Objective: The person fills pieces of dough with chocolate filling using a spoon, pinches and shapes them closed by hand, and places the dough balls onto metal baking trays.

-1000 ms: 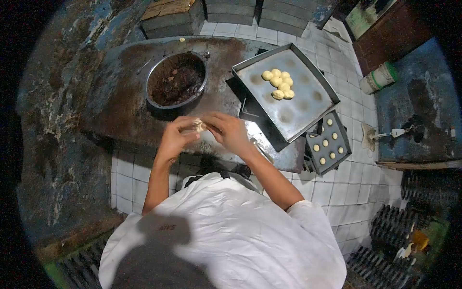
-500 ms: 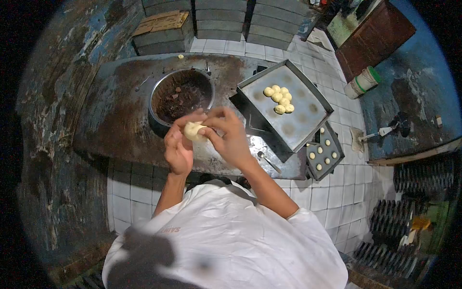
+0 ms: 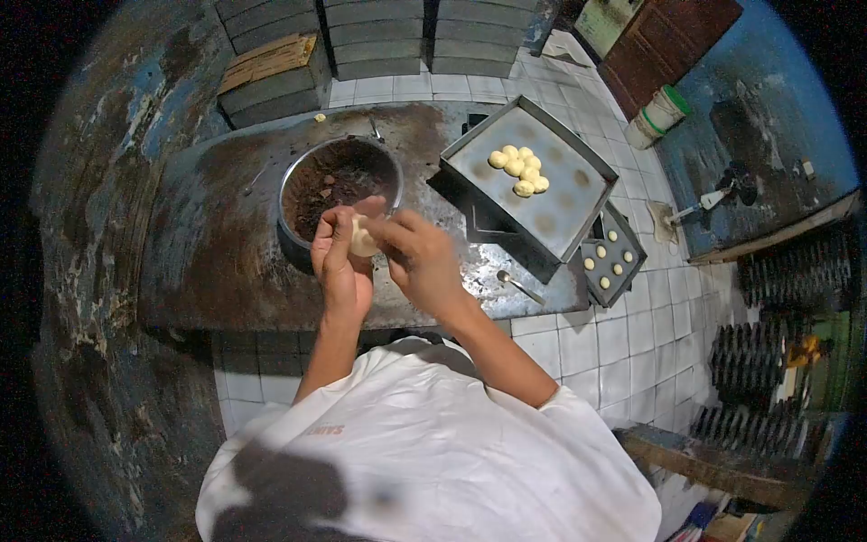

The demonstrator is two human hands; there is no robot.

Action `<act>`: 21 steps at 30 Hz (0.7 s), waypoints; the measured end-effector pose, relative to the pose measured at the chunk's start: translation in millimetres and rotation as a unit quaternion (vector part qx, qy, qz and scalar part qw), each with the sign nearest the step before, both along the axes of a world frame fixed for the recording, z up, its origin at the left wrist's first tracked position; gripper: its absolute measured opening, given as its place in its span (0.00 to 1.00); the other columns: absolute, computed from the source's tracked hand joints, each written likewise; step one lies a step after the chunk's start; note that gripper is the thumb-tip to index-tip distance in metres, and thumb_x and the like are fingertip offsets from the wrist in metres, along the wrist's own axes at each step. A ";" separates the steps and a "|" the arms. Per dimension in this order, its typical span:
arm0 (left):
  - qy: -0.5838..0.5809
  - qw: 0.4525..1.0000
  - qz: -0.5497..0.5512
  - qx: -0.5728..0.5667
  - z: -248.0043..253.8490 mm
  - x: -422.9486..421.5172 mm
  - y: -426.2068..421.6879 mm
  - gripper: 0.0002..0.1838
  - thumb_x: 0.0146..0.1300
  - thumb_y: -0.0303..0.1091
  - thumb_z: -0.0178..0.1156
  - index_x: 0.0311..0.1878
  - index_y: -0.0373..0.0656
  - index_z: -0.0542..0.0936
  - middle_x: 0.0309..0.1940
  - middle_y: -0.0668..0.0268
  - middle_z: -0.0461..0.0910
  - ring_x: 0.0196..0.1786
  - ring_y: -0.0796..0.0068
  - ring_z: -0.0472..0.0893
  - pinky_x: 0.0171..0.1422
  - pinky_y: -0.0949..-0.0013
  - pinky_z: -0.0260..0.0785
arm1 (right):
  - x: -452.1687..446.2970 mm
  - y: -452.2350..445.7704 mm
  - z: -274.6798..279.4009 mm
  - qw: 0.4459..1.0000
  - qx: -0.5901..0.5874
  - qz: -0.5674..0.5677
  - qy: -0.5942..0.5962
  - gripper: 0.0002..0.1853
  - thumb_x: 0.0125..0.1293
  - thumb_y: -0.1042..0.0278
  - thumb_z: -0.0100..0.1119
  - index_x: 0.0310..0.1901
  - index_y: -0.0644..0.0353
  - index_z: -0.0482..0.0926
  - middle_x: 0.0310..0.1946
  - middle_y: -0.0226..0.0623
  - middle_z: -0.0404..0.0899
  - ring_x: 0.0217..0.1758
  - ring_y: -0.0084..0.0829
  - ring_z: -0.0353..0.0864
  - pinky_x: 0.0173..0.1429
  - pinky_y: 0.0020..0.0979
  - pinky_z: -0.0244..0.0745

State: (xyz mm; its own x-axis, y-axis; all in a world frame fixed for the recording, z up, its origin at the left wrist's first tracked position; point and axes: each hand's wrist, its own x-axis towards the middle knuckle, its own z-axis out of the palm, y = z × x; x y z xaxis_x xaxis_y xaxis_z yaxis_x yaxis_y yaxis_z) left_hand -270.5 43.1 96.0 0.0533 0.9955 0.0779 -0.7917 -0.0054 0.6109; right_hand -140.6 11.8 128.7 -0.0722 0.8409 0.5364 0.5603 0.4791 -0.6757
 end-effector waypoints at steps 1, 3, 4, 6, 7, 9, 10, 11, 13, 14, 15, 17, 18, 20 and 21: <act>0.007 0.999 -0.013 0.037 -4.8 -3.3 2.2 0.09 0.77 0.34 0.58 0.45 0.37 0.80 0.58 0.48 0.83 0.58 0.65 0.83 0.61 0.67 0.77 | 0.0 3.8 1.9 0.999 0.022 -0.019 -0.027 0.20 0.53 0.79 0.70 0.50 0.55 0.85 0.39 0.40 0.80 0.41 0.41 0.83 0.44 0.37 0.79; 0.025 0.998 -0.037 0.042 -4.8 -8.8 1.3 0.14 0.79 0.38 0.55 0.46 0.35 0.82 0.60 0.47 0.82 0.64 0.62 0.81 0.67 0.65 0.72 | 0.1 12.9 6.4 0.995 0.066 -0.042 -0.055 0.15 0.56 0.80 0.72 0.47 0.59 0.87 0.38 0.37 0.82 0.40 0.30 0.82 0.44 0.29 0.78; 0.063 0.993 -0.042 0.086 1.7 -9.7 1.0 0.18 0.79 0.42 0.54 0.48 0.36 0.83 0.63 0.47 0.80 0.66 0.60 0.79 0.70 0.60 0.71 | -0.6 16.9 6.0 0.998 -0.008 -0.012 0.061 0.13 0.57 0.79 0.73 0.44 0.61 0.87 0.38 0.36 0.83 0.40 0.27 0.82 0.45 0.29 0.78; 0.116 0.981 -0.058 0.146 5.9 -12.6 4.2 0.22 0.79 0.47 0.53 0.54 0.35 0.83 0.68 0.49 0.76 0.69 0.56 0.77 0.73 0.54 0.68 | -2.3 18.6 2.9 0.924 -0.195 0.075 0.319 0.07 0.59 0.78 0.74 0.39 0.66 0.88 0.39 0.33 0.84 0.40 0.21 0.81 0.47 0.28 0.79; 0.132 0.976 -0.069 0.160 7.0 -14.6 6.3 0.24 0.78 0.47 0.52 0.57 0.34 0.82 0.70 0.49 0.74 0.70 0.54 0.76 0.73 0.54 0.67 | -1.9 18.4 3.5 0.925 -0.195 0.075 0.318 0.07 0.59 0.78 0.74 0.39 0.66 0.88 0.39 0.33 0.84 0.40 0.21 0.81 0.47 0.28 0.79; 0.084 0.985 -0.057 0.141 13.4 -12.2 6.0 0.22 0.77 0.42 0.54 0.60 0.33 0.80 0.72 0.48 0.72 0.71 0.55 0.75 0.71 0.56 0.68 | -1.4 17.8 7.8 0.959 -0.163 0.045 0.227 0.09 0.59 0.76 0.72 0.43 0.64 0.88 0.36 0.36 0.84 0.38 0.23 0.83 0.42 0.30 0.77; 0.049 0.992 -0.054 0.107 11.4 -12.8 2.8 0.21 0.76 0.40 0.54 0.62 0.33 0.79 0.71 0.49 0.73 0.70 0.57 0.76 0.70 0.58 0.69 | -1.7 17.4 9.6 0.972 -0.159 0.006 0.170 0.10 0.61 0.76 0.70 0.45 0.64 0.89 0.33 0.39 0.84 0.39 0.29 0.86 0.43 0.31 0.78; 0.013 0.996 -0.049 0.073 9.3 -13.3 -0.5 0.21 0.76 0.38 0.55 0.64 0.33 0.77 0.69 0.50 0.75 0.69 0.60 0.77 0.69 0.60 0.70 | -3.5 17.8 7.8 0.973 -0.159 0.007 0.169 0.10 0.61 0.76 0.70 0.45 0.64 0.89 0.33 0.39 0.84 0.39 0.29 0.86 0.43 0.31 0.78; 0.038 0.989 -0.090 -0.110 -11.6 -26.0 -6.4 0.21 0.74 0.32 0.58 0.67 0.33 0.74 0.62 0.56 0.79 0.65 0.67 0.78 0.71 0.64 0.70 | -9.9 18.9 0.1 0.990 -0.094 -0.016 0.101 0.12 0.61 0.76 0.69 0.47 0.61 0.89 0.37 0.42 0.85 0.40 0.35 0.87 0.44 0.32 0.79; 0.038 0.987 -0.082 -0.130 -16.4 -26.5 -11.6 0.21 0.76 0.34 0.57 0.67 0.35 0.75 0.57 0.60 0.81 0.58 0.72 0.81 0.65 0.67 0.74 | -13.7 15.5 -2.8 0.992 -0.085 0.006 0.092 0.16 0.60 0.75 0.70 0.51 0.58 0.88 0.42 0.44 0.84 0.40 0.42 0.87 0.44 0.34 0.80; 0.039 0.988 -0.081 -0.129 -16.9 -26.8 -11.2 0.21 0.76 0.34 0.57 0.67 0.35 0.75 0.57 0.60 0.81 0.58 0.72 0.81 0.65 0.67 0.74 | -17.9 13.4 -8.0 0.992 -0.085 0.007 0.094 0.16 0.60 0.75 0.70 0.51 0.58 0.88 0.42 0.44 0.84 0.40 0.42 0.87 0.44 0.34 0.80; 0.032 0.989 -0.034 -0.138 -18.2 -27.7 -10.7 0.19 0.79 0.35 0.53 0.66 0.36 0.76 0.57 0.59 0.82 0.58 0.72 0.81 0.64 0.68 0.74 | -23.8 11.4 -22.0 0.999 -0.044 0.016 -0.010 0.20 0.58 0.74 0.72 0.54 0.57 0.86 0.44 0.42 0.83 0.42 0.43 0.86 0.45 0.36 0.80; 0.028 0.989 -0.011 -0.144 -18.6 -26.8 -11.9 0.19 0.80 0.35 0.51 0.66 0.36 0.77 0.57 0.58 0.82 0.58 0.72 0.82 0.63 0.69 0.74 | -24.1 11.8 -25.8 0.998 -0.025 0.022 -0.044 0.21 0.55 0.75 0.74 0.52 0.59 0.85 0.43 0.42 0.81 0.43 0.44 0.85 0.46 0.37 0.80; 0.036 0.994 0.006 -0.104 -16.0 -20.7 -11.2 0.18 0.80 0.35 0.49 0.65 0.35 0.77 0.59 0.57 0.81 0.59 0.71 0.81 0.63 0.69 0.74 | -26.0 10.5 -28.5 0.998 -0.007 -0.011 -0.056 0.20 0.54 0.75 0.74 0.50 0.59 0.85 0.41 0.41 0.81 0.44 0.43 0.84 0.46 0.38 0.80; 0.046 0.997 0.022 -0.062 -15.0 -19.5 -10.5 0.18 0.81 0.34 0.48 0.64 0.34 0.77 0.60 0.56 0.81 0.60 0.71 0.81 0.64 0.70 0.73 | -27.7 10.7 -26.4 0.997 0.013 -0.044 -0.067 0.19 0.52 0.75 0.75 0.48 0.59 0.85 0.40 0.40 0.80 0.44 0.42 0.84 0.46 0.38 0.80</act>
State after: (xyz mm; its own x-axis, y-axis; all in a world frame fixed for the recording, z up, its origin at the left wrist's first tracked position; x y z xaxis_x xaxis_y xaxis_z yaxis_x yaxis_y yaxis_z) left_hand -290.1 32.6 81.0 0.0108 0.9988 -0.0483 -0.7335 0.0408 0.6785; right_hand -168.3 22.5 102.3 -0.0717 0.8330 0.5485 0.6844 0.4412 -0.5805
